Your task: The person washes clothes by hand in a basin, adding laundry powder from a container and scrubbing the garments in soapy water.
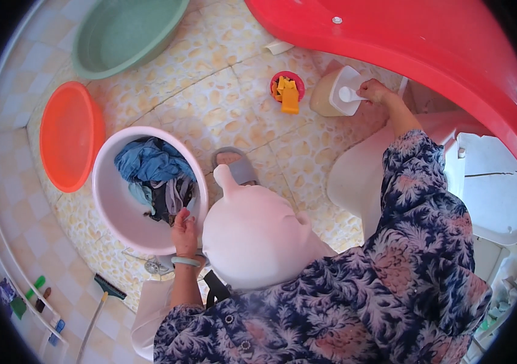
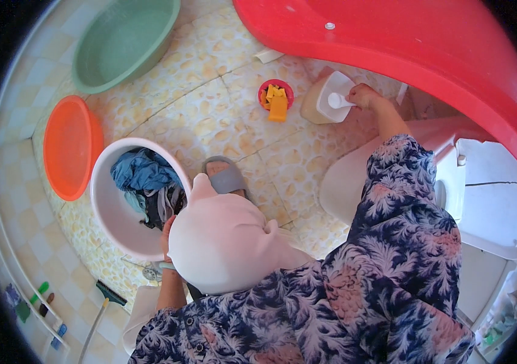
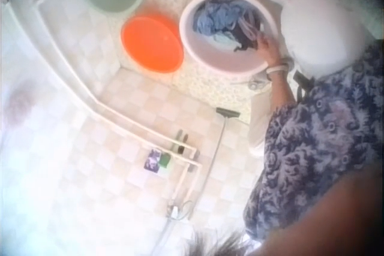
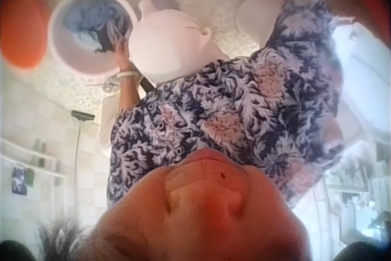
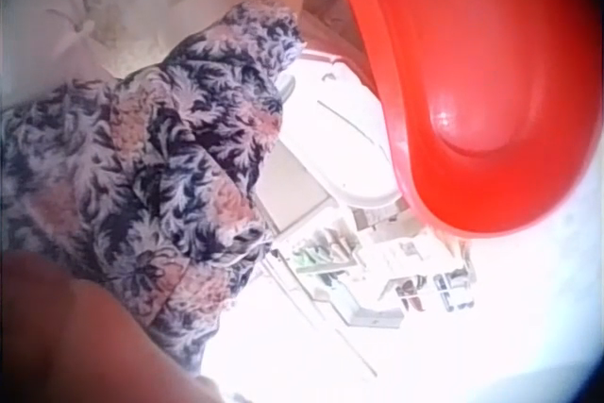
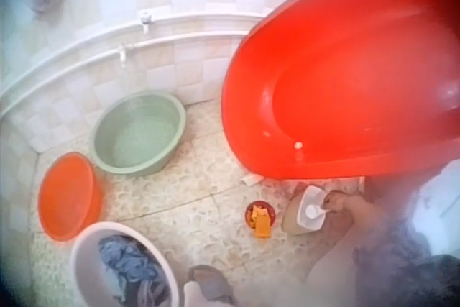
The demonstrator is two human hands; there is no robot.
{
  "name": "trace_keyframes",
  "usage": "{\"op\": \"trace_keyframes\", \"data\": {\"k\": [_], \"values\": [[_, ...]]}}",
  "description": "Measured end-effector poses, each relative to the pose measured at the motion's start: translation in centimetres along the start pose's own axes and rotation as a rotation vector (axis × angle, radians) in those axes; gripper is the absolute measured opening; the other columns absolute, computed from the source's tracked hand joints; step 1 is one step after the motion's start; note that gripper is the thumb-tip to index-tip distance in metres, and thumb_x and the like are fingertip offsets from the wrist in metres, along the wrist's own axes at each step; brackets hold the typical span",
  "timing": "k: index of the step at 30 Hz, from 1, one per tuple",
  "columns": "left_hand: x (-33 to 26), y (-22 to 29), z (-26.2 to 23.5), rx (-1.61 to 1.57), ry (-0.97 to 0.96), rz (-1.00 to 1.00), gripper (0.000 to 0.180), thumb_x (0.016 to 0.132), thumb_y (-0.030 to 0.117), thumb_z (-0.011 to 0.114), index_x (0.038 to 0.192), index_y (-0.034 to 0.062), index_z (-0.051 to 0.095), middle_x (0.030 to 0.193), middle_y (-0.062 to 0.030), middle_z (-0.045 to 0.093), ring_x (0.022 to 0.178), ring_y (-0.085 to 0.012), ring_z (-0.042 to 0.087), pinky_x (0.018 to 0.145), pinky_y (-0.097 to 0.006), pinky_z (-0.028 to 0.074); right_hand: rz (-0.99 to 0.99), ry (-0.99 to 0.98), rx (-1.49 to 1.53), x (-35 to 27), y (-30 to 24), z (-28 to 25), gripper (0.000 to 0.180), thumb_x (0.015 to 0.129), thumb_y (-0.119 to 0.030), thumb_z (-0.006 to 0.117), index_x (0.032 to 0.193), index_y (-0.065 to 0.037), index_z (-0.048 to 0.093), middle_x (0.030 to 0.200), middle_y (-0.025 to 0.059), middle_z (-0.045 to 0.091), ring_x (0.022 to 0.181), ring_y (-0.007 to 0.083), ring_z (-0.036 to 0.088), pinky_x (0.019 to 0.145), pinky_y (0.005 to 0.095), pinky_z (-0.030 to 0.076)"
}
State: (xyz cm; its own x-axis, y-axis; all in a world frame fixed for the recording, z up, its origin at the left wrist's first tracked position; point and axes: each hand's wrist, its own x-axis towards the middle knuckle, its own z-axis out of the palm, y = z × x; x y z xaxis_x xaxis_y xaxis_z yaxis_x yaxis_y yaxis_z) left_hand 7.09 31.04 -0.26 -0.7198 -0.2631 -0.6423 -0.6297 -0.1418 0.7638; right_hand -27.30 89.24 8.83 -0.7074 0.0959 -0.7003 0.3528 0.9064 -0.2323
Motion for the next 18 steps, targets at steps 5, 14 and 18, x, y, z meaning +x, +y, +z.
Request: {"op": "trace_keyframes", "data": {"k": [5,14,18], "values": [[0.0,-0.7,-0.8,-0.057,-0.002,-0.046,0.036,0.085,0.003,0.047,0.122,0.0015,0.046,0.110,-0.0093,0.053,0.094,-0.0161,0.055,0.082,-0.026,0.043,-0.023,0.004,-0.011,0.2,0.9,0.6,0.026,0.082,-0.026,0.057,0.077,0.000,0.061,0.062,0.0077,0.058,0.051,0.0170,0.053,0.051,0.0322,0.045],[-1.1,0.9,1.4,0.117,0.083,0.058,0.031,0.086,0.008,0.050,0.116,0.0002,0.049,0.108,-0.0115,0.057,0.094,-0.0167,0.054,0.082,-0.029,0.044,0.050,0.123,0.232,-0.2,3.2,1.2,0.024,0.083,-0.026,0.056,0.076,-0.003,0.060,0.062,0.0050,0.054,0.050,0.0141,0.048,0.045,0.0295,0.038],[-2.0,1.1,0.9,0.231,0.159,0.072,0.032,0.084,0.008,0.052,0.115,0.0012,0.050,0.103,-0.0110,0.059,0.085,-0.0164,0.057,0.076,-0.029,0.046,0.110,0.018,0.243,-0.2,1.0,1.3,0.019,0.084,-0.025,0.056,0.077,-0.008,0.058,0.060,0.0014,0.050,0.050,0.0107,0.043,0.045,0.0261,0.034]]}}
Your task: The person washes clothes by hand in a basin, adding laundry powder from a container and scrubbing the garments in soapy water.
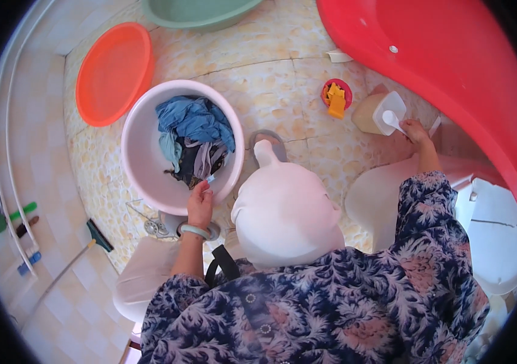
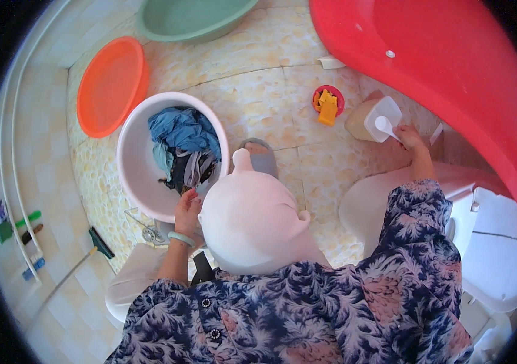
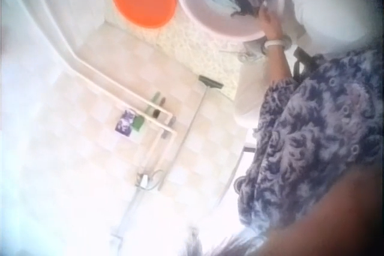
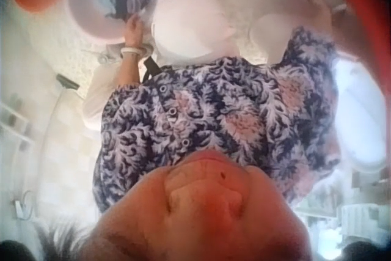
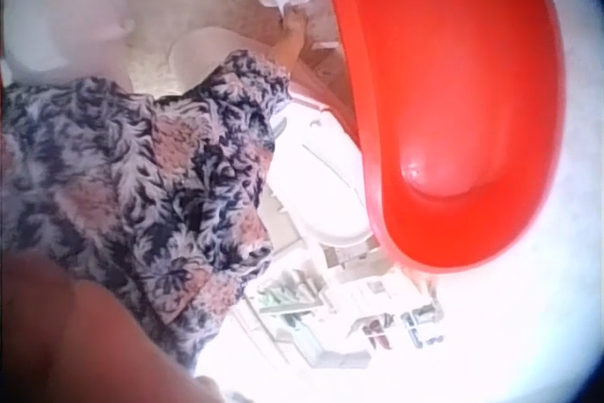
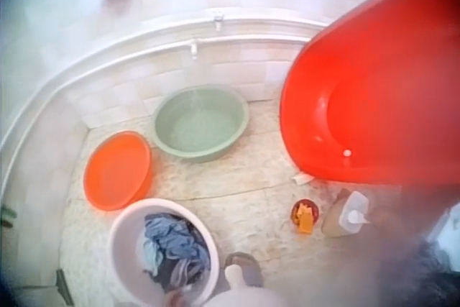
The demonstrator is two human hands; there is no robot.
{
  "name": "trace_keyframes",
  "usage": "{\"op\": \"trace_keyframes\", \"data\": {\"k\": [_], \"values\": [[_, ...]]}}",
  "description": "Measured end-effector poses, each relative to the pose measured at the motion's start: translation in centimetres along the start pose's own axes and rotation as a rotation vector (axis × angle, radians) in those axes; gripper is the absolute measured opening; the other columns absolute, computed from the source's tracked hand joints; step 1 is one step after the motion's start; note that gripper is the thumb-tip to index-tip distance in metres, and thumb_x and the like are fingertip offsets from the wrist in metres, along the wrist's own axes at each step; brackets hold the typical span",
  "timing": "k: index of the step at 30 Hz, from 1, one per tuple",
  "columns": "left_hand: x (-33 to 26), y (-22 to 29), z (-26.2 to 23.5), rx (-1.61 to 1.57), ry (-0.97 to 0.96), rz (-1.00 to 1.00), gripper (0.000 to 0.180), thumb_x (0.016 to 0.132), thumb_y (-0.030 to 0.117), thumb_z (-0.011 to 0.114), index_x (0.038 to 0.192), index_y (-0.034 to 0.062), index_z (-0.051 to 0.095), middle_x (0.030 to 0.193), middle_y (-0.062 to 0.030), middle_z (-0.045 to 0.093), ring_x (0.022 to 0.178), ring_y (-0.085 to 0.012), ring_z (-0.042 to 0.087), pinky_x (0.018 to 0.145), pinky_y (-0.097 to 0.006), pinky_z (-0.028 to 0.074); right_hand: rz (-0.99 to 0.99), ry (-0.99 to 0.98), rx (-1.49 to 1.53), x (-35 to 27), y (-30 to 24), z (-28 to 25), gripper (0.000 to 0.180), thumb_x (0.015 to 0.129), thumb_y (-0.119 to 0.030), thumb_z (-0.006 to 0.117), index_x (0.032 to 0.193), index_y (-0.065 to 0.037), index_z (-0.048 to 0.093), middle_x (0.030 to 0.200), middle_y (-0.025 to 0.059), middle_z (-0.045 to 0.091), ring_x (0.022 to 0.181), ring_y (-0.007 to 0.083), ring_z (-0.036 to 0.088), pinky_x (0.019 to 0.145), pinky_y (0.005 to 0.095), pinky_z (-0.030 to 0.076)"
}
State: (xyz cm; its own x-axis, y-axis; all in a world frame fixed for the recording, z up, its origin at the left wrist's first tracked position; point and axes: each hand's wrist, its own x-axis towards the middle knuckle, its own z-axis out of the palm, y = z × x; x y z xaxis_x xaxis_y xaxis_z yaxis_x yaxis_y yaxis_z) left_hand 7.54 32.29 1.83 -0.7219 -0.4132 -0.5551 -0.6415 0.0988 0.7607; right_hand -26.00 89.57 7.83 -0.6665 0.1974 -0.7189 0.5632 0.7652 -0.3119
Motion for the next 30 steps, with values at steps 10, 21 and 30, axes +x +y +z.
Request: {"op": "trace_keyframes", "data": {"k": [10,21,30], "values": [[0.8,1.5,1.0,0.232,0.216,0.090,0.025,0.081,0.013,0.051,0.103,0.0020,0.057,0.095,-0.0191,0.061,0.088,-0.0334,0.059,0.078,-0.038,0.046,-0.074,-0.207,0.261,2.3,2.0,-1.0,0.016,0.087,-0.026,0.054,0.092,-0.012,0.059,0.064,-0.0017,0.053,0.049,0.0086,0.046,0.044,0.0207,0.036],[7.9,1.8,-3.2,0.253,0.424,-0.174,0.053,0.076,0.022,0.061,0.120,-0.0022,0.044,0.113,-0.0242,0.052,0.105,-0.0384,0.049,0.092,-0.040,0.039,-0.463,-0.481,0.422,-9.6,-21.0,11.8,0.015,0.089,-0.021,0.051,0.085,-0.007,0.055,0.069,-0.0010,0.054,0.053,0.0041,0.044,0.045,0.0154,0.032],[12.4,3.5,-4.3,0.272,0.345,-0.171,0.058,0.080,0.030,0.054,0.129,0.0043,0.037,0.113,-0.0259,0.052,0.103,-0.0394,0.051,0.090,-0.040,0.040,-0.607,-0.776,0.243,-16.2,-34.1,22.6,0.017,0.089,-0.022,0.051,0.084,-0.006,0.055,0.066,0.0016,0.058,0.050,0.0040,0.045,0.044,0.0166,0.032]]}}
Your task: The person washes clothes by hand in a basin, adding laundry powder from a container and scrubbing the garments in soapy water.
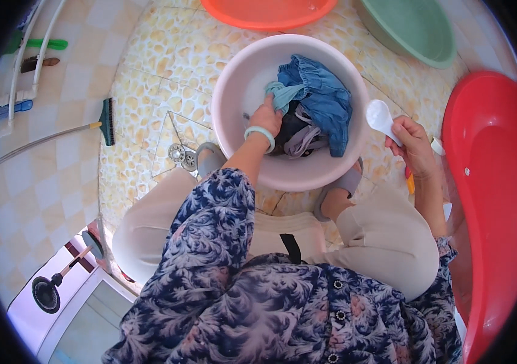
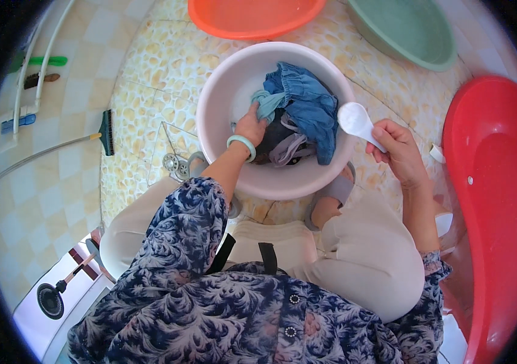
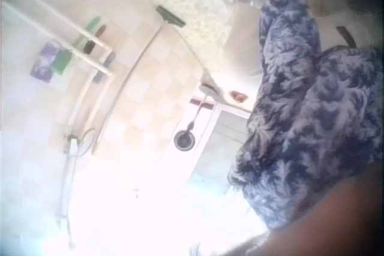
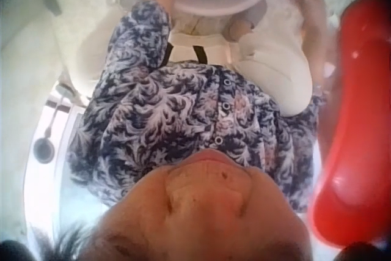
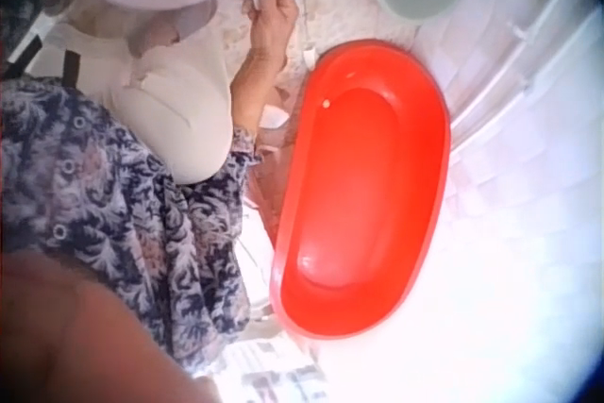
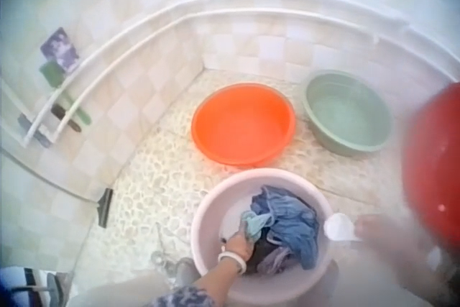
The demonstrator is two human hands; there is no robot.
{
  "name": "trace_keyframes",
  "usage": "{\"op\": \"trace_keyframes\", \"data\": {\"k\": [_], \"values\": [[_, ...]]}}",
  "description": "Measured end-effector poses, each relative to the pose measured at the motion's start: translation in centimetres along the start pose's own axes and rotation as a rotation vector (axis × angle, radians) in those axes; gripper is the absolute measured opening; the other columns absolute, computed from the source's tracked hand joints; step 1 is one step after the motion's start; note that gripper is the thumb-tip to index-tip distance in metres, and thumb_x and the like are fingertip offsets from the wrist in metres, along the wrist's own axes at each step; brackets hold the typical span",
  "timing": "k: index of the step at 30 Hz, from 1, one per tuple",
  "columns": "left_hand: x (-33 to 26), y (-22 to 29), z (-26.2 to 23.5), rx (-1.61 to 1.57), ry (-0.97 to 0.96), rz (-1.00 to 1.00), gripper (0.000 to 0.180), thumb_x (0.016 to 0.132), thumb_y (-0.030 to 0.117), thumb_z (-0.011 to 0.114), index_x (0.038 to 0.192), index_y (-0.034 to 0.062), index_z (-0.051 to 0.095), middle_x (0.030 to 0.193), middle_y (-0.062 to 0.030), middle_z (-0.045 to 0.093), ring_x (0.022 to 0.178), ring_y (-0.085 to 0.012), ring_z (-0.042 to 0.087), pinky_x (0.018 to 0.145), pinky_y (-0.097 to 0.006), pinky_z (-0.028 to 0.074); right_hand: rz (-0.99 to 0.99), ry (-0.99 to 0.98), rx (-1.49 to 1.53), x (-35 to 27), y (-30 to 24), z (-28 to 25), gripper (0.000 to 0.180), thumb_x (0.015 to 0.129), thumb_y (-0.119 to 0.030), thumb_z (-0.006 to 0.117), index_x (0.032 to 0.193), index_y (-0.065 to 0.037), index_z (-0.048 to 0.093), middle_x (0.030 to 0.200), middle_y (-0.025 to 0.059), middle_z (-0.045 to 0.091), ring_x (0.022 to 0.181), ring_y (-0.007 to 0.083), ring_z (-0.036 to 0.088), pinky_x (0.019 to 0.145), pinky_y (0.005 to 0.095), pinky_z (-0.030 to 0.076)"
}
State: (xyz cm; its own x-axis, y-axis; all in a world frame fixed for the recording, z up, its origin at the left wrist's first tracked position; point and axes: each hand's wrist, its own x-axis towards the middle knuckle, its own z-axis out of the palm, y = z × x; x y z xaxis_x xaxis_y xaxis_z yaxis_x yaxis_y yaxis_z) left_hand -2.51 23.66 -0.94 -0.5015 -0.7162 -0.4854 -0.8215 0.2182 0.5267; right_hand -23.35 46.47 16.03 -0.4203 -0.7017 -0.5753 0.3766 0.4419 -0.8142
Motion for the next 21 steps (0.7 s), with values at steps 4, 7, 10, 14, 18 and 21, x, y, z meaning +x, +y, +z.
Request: {"op": "trace_keyframes", "data": {"k": [4,7,10,14,18,21], "values": [[0.7,-1.4,-2.1,0.008,0.099,0.044,0.032,0.080,0.024,0.045,0.099,0.0029,0.060,0.087,-0.0224,0.061,0.087,-0.0399,0.057,0.080,-0.044,0.044,-0.010,-0.052,0.032,2.3,0.7,1.8,0.017,0.089,-0.023,0.052,0.083,-0.007,0.055,0.066,0.0014,0.057,0.050,0.0040,0.044,0.045,0.0168,0.032],[1.3,-2.2,-6.2,-0.013,-0.025,0.026,0.030,0.082,0.022,0.042,0.093,0.0018,0.061,0.084,-0.0222,0.061,0.083,-0.0388,0.058,0.078,-0.045,0.044,-0.034,-0.065,0.096,2.4,1.4,2.1,0.017,0.089,-0.023,0.052,0.082,-0.008,0.056,0.065,0.0005,0.057,0.050,0.0035,0.044,0.045,0.0166,0.031],[0.9,-2.1,-9.1,-0.235,0.032,0.072,0.027,0.080,0.022,0.046,0.080,0.0001,0.062,0.068,-0.0114,0.060,0.070,-0.0262,0.059,0.068,-0.036,0.046,-0.056,-0.084,0.156,2.5,2.0,2.5,0.016,0.089,-0.023,0.053,0.081,-0.009,0.056,0.065,-0.0006,0.056,0.050,0.0026,0.043,0.045,0.0159,0.030],[-1.3,1.3,-12.7,-0.582,-0.101,-0.032,0.023,0.081,0.022,0.048,0.073,0.0037,0.058,0.068,0.0031,0.050,0.062,-0.0083,0.043,0.056,-0.024,0.035,-0.050,-0.074,0.145,2.2,2.6,2.7,0.016,0.089,-0.023,0.053,0.080,-0.010,0.056,0.065,-0.0015,0.056,0.050,0.0019,0.042,0.045,0.0152,0.029],[-3.0,3.2,-15.1,-0.615,-0.087,0.126,0.021,0.086,0.017,0.047,0.089,-0.0004,0.058,0.072,0.0023,0.055,0.063,-0.0061,0.045,0.060,-0.020,0.039,-0.060,-0.123,0.168,2.0,2.2,3.6,0.016,0.088,-0.024,0.053,0.078,-0.012,0.056,0.065,-0.0022,0.056,0.051,0.0016,0.041,0.047,0.0153,0.029],[-3.6,3.8,-16.3,-0.565,-0.088,0.258,0.021,0.087,0.017,0.047,0.088,-0.0003,0.058,0.074,0.0021,0.055,0.065,-0.0046,0.046,0.060,-0.019,0.039,-0.048,-0.119,0.163,2.0,2.0,3.8,0.016,0.088,-0.024,0.053,0.078,-0.012,0.056,0.065,-0.0025,0.056,0.051,0.0014,0.042,0.047,0.0152,0.030]]}}
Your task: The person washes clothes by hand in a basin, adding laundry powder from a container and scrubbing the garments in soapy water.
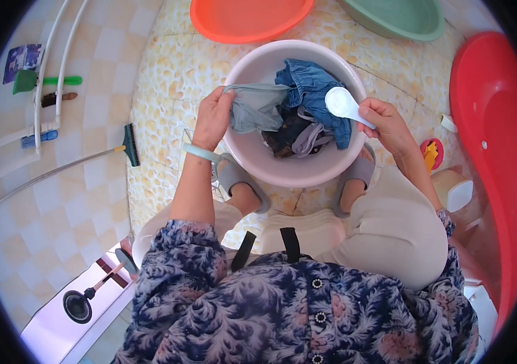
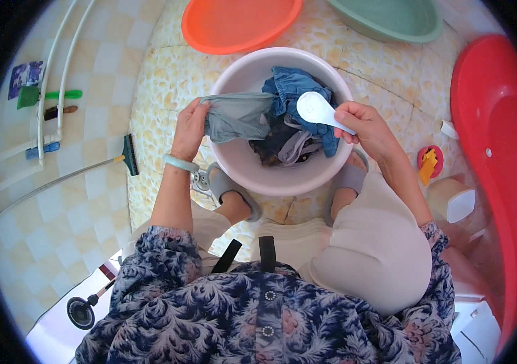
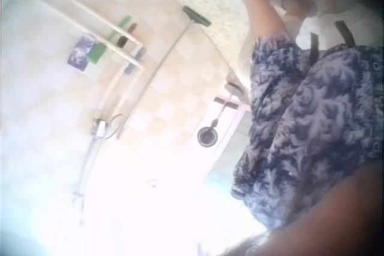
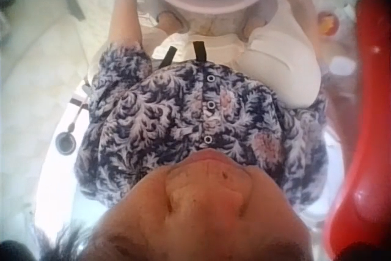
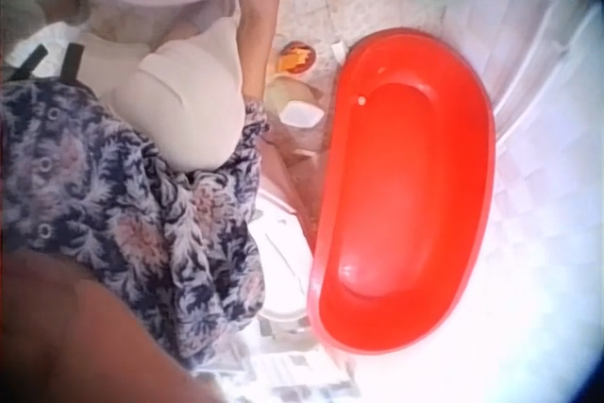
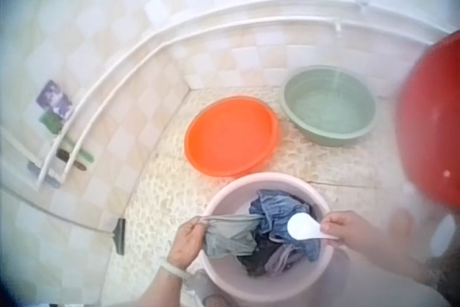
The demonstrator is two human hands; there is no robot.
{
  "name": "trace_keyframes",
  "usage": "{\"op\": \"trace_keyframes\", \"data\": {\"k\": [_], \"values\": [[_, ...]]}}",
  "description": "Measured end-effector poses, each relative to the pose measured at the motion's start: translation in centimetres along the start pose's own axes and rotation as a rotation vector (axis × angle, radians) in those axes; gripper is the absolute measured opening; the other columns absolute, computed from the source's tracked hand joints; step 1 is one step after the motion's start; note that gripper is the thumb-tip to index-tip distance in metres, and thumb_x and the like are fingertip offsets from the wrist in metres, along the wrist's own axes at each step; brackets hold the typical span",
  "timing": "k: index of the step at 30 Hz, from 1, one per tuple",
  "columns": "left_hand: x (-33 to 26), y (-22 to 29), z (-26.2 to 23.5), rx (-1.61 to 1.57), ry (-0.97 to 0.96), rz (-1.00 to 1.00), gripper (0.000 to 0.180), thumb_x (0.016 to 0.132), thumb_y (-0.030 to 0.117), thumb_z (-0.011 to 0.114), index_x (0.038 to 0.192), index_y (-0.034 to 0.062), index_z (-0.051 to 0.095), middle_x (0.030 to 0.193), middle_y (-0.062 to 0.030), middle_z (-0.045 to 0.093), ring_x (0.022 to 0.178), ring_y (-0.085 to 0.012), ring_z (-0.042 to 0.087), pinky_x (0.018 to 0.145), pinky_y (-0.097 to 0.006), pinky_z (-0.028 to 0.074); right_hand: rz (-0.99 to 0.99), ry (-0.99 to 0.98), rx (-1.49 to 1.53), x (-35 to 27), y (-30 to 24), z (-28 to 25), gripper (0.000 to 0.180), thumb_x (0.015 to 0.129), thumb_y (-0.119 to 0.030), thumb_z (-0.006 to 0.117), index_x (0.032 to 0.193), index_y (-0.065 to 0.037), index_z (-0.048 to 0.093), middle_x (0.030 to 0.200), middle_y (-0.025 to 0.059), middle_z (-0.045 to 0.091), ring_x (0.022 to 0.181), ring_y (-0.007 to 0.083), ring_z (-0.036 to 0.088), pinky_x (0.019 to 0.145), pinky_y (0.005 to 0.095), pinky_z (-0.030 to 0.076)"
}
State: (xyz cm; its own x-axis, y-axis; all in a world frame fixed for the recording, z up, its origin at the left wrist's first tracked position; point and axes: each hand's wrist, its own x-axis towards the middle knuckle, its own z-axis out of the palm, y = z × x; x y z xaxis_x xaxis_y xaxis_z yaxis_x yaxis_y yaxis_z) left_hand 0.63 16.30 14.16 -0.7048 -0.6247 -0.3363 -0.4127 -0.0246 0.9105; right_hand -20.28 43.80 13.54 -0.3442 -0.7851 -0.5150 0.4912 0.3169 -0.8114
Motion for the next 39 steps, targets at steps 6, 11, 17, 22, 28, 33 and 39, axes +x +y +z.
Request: {"op": "trace_keyframes", "data": {"k": [6,11,17,22,28,33,39], "values": [[-2.6,5.3,-0.2,-0.115,0.023,0.049,0.021,0.090,0.018,0.046,0.091,0.0008,0.058,0.081,-0.0014,0.059,0.072,-0.0060,0.052,0.066,-0.020,0.043,-0.024,-0.026,0.026,0.0,0.5,-0.2,0.017,0.088,-0.024,0.053,0.078,-0.012,0.056,0.065,-0.0028,0.056,0.053,0.0012,0.044,0.048,0.0150,0.031],[-3.7,7.9,-0.1,-0.147,0.050,0.096,0.020,0.089,0.015,0.047,0.091,0.0005,0.060,0.076,0.0012,0.058,0.067,-0.0038,0.050,0.061,-0.018,0.041,-0.057,-0.056,-0.016,0.3,0.7,-0.1,0.016,0.089,-0.024,0.052,0.079,-0.012,0.056,0.065,-0.0032,0.055,0.053,0.0013,0.044,0.048,0.0151,0.032],[-4.6,12.8,-0.4,-0.204,0.090,0.144,0.020,0.089,0.016,0.047,0.091,-0.0003,0.060,0.078,-0.0026,0.061,0.067,-0.0067,0.055,0.061,-0.019,0.044,-0.082,-0.059,0.000,0.0,0.5,-0.1,0.016,0.089,-0.024,0.052,0.079,-0.011,0.056,0.065,-0.0029,0.055,0.051,0.0016,0.044,0.046,0.0150,0.031],[-4.9,16.7,-1.8,-0.166,0.070,0.248,0.022,0.088,0.016,0.048,0.093,-0.0019,0.059,0.083,-0.0071,0.063,0.073,-0.0107,0.060,0.065,-0.022,0.047,-0.094,-0.062,0.020,0.0,0.4,0.0,0.017,0.089,-0.024,0.052,0.079,-0.010,0.056,0.064,-0.0028,0.055,0.051,0.0016,0.044,0.046,0.0150,0.031],[-4.2,15.9,-0.9,0.074,-0.041,0.146,0.024,0.089,0.019,0.048,0.098,0.0006,0.060,0.079,-0.0043,0.062,0.070,-0.0092,0.058,0.060,-0.025,0.046,-0.075,-0.047,-0.002,0.1,0.8,-0.4,0.017,0.088,-0.024,0.053,0.078,-0.011,0.055,0.064,-0.0028,0.055,0.051,0.0017,0.043,0.046,0.0153,0.030],[-3.7,2.6,3.5,0.834,-0.522,0.262,0.024,0.086,0.025,0.049,0.100,0.0057,0.056,0.075,-0.0170,0.060,0.068,-0.0288,0.058,0.062,-0.038,0.045,-0.038,-0.003,0.018,0.1,1.1,0.0,0.018,0.089,-0.024,0.052,0.077,-0.011,0.055,0.065,-0.0023,0.056,0.051,0.0018,0.043,0.046,0.0157,0.029],[-6.5,-10.7,8.8,0.880,-0.505,0.001,0.021,0.084,0.018,0.046,0.099,0.0072,0.055,0.081,-0.0220,0.060,0.078,-0.0398,0.057,0.069,-0.047,0.045,0.045,-0.004,-0.038,0.0,1.4,-0.1,0.018,0.089,-0.024,0.051,0.077,-0.011,0.055,0.065,-0.0020,0.056,0.052,0.0014,0.043,0.046,0.0161,0.029]]}}
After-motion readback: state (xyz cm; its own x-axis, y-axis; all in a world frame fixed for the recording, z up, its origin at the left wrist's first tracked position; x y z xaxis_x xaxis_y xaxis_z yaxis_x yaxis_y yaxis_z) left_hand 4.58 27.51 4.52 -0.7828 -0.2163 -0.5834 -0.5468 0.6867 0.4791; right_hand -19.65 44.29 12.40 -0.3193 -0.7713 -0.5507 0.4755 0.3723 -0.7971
